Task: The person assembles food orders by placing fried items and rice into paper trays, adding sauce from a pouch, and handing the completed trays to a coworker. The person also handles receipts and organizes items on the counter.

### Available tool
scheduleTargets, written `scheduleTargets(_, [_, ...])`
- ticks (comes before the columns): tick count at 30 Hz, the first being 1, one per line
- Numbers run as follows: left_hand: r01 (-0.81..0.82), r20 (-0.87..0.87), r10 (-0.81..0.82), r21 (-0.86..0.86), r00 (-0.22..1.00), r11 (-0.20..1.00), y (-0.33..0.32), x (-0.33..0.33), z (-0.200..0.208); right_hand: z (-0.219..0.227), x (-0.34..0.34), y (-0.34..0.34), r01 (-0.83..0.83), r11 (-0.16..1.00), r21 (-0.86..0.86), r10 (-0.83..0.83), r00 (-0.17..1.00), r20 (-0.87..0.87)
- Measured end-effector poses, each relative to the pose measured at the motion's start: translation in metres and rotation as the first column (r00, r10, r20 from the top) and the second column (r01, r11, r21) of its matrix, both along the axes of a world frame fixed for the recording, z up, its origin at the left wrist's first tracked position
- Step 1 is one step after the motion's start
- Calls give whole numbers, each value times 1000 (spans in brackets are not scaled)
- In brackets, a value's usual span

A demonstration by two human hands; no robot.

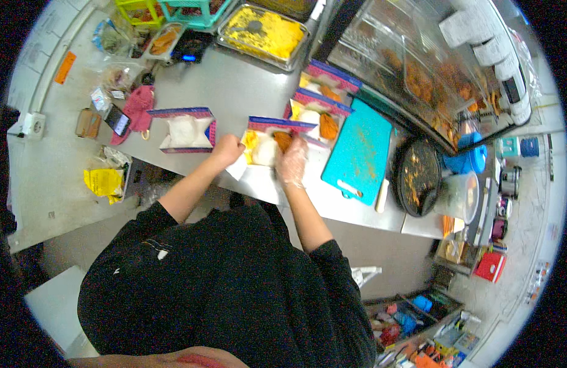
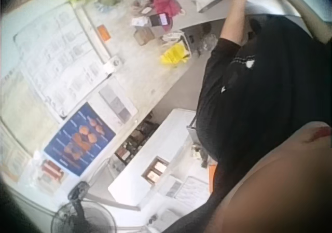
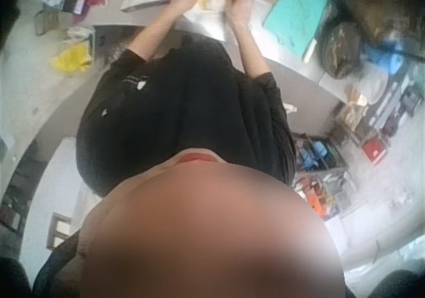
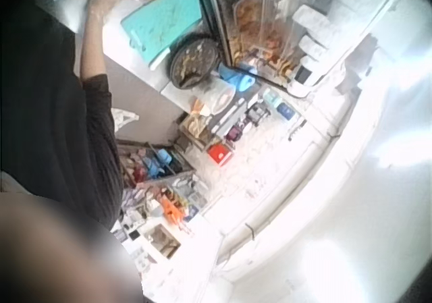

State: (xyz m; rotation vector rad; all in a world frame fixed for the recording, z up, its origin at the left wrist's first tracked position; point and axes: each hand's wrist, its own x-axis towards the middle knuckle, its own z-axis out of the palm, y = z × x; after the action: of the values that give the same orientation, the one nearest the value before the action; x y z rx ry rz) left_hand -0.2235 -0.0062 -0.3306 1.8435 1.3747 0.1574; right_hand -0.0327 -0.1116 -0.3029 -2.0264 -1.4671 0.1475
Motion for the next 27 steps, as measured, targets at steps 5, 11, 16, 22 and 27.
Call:
scheduleTargets(5, [22,-55,-23,-12,998,1000,-10,-3,29,15,10,-9,-61,968,-242,98,985,144])
scheduleTargets(11, [392,188,-381,-24,905,920,-4,-85,160,115,37,22,-419,899,127,399,904,154])
scheduleTargets(16, [63,544,-132,144,828,988,42,-208,249,160,33,197,-521,795,311,442,848,292])
scheduleTargets(22, [-226,561,-20,365,828,903,141,-253,207,84,-48,504,-332,940,-79,148,606,-782])
scheduleTargets(27, [156,393,-240,232,888,960,208,-216,130,22,-106,634,-47,999,27,50,995,-89])
